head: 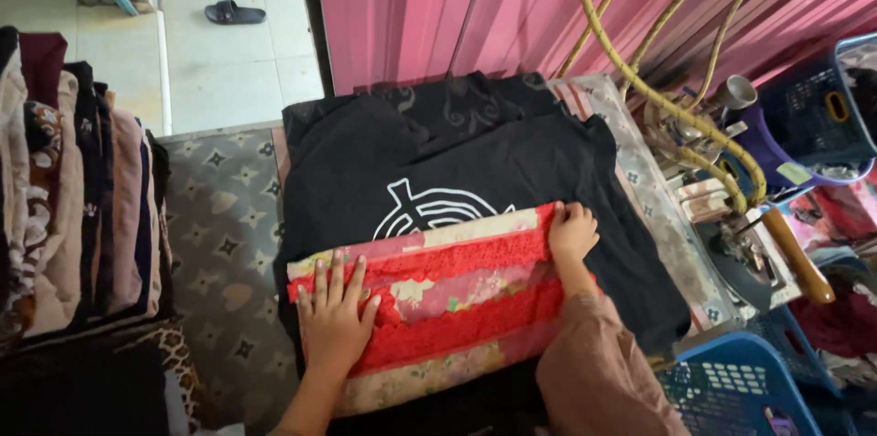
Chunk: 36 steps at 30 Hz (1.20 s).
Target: The person folds a stack of black t-shirts and patterned cloths on a table. They handle each item individually, folding them into neat rectangles and placing them onto a growing pile to the left. The process involves smoothing the fabric and aligning edges before stacking.
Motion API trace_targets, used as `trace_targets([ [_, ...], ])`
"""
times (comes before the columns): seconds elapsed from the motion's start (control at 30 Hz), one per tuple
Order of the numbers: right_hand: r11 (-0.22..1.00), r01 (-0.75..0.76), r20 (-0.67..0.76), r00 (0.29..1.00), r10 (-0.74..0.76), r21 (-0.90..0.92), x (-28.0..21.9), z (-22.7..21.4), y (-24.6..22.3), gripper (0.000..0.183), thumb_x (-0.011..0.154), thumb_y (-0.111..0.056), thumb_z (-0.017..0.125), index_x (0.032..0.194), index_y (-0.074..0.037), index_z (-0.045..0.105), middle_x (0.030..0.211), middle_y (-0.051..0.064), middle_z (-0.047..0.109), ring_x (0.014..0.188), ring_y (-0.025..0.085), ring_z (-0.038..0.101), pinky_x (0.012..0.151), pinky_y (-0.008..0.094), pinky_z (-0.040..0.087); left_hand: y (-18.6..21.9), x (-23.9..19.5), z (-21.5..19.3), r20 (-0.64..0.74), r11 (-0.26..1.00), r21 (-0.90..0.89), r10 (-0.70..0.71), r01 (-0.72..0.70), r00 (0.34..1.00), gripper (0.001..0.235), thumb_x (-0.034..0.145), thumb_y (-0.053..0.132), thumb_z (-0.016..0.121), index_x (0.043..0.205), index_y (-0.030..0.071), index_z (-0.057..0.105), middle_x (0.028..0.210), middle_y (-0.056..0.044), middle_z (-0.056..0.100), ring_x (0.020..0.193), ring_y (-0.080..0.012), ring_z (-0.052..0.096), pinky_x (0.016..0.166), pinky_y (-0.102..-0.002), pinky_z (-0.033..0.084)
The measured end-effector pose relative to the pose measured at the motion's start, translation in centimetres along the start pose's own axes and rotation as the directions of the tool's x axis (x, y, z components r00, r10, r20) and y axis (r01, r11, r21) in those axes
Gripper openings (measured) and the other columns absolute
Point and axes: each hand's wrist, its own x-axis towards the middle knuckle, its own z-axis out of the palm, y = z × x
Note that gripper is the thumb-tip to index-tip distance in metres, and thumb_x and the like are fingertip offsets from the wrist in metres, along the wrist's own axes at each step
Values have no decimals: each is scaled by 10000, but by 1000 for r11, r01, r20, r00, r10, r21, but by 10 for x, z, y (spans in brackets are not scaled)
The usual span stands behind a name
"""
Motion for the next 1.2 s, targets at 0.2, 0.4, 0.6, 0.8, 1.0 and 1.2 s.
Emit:
trace_targets([
  [0.2, 880, -474, 477, 776, 412, 11, -18, -93, 26, 677, 924, -752, 540, 1318, -208, 619, 1322, 178, 640, 1282, 403, 556, 1075, 563, 394, -4, -11, -48, -55, 937, -342, 55, -71, 997, 815, 815, 553, 681, 1530, 226, 468, 1618, -191, 346, 1497, -426, 302, 1137, -716, 197],
  [0.4, 947, -173, 194, 954, 230, -272, -103, -97, -23, 762, 844, -736, 663, 1241, -88, 622, 1374, 189, 590, 1330, 430, 465, 971, 702, 362, 14, -29, -23, -7, 990, -139, 29, -29, 1000, 832, 755, 606, 703, 1489, 275, 492, 1616, -152, 348, 1506, -387, 282, 1143, -738, 163],
  [0.6, 998, 39, 189, 982, -29, -46, -100, -112, -23, 335, 1011, -468, 651, 1170, -173, 630, 1041, 107, 727, 924, 394, 692, 721, 549, 517, 11, -32, -20, 14, 986, -166, 29, -26, 999, 807, 785, 594, 696, 1508, 302, 486, 1638, -144, 313, 1522, -391, 232, 1174, -702, 126],
  [0.8, 925, 375, 220, 909, -355, -56, -169, -143, -148, 184, 853, -290, 667, 1022, -217, 661, 883, 68, 726, 688, 336, 699, 589, 490, 528, 9, -31, -17, 45, 989, -143, 44, -37, 998, 828, 788, 600, 681, 1529, 315, 449, 1654, -138, 267, 1529, -392, 179, 1166, -707, 85],
  [1.0, 908, 411, 354, 840, -410, 78, -215, -137, -186, 233, 911, -317, 642, 1124, -228, 613, 949, 81, 729, 681, 355, 709, 545, 519, 537, 10, -30, -14, 123, 992, -122, 10, 5, 992, 811, 795, 586, 685, 1520, 307, 450, 1655, -129, 261, 1542, -374, 159, 1175, -702, 80],
  [1.2, 901, 417, 518, 747, -416, 120, -232, -155, -202, 542, 921, -431, 683, 1356, -155, 512, 1270, 143, 646, 1068, 377, 671, 791, 522, 556, 8, -30, -10, 72, 995, -93, 26, -20, 997, 792, 797, 587, 686, 1499, 298, 459, 1652, -128, 276, 1538, -377, 179, 1177, -700, 85],
])
